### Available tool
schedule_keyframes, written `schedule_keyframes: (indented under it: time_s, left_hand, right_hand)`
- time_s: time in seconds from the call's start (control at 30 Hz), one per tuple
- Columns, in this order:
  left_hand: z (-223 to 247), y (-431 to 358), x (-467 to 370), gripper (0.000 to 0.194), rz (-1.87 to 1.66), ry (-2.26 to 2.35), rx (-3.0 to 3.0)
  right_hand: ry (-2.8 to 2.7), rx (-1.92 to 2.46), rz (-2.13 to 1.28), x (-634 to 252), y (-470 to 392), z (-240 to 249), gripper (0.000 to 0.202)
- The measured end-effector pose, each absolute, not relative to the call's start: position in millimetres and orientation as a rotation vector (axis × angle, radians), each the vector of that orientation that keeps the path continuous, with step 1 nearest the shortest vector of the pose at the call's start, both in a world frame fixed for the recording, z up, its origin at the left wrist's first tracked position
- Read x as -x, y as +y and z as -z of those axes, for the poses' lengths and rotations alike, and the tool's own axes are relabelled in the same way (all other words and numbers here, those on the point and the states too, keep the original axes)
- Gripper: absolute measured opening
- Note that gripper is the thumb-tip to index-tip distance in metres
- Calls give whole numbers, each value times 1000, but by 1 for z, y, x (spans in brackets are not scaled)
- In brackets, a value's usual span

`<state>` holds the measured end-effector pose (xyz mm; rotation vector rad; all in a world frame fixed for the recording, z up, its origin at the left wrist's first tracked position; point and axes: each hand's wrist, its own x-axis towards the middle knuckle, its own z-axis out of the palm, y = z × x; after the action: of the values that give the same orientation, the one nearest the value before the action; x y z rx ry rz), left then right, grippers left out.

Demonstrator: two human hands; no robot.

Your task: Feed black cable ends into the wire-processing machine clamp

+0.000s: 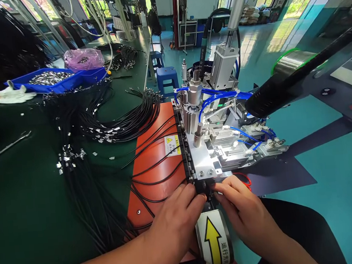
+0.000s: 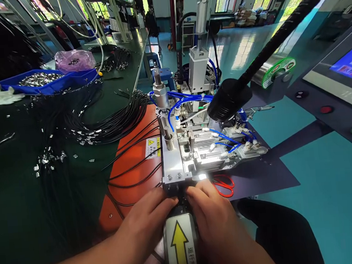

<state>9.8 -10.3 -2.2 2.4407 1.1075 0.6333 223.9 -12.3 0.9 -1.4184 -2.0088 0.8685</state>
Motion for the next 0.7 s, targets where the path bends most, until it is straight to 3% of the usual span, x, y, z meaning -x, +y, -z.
schedule_keyframes:
  time_s: [0.27,0.7]
  left_hand:
    - [3,-10,-9,28,-668,1111,-2448]
    - [5,-11,-9,30,-669,1109,-2458]
  right_hand:
    - [-2092,1497,-703,-227,-14,-1,25]
    - [-1981,1451,-853,-225,-11,-3,22]
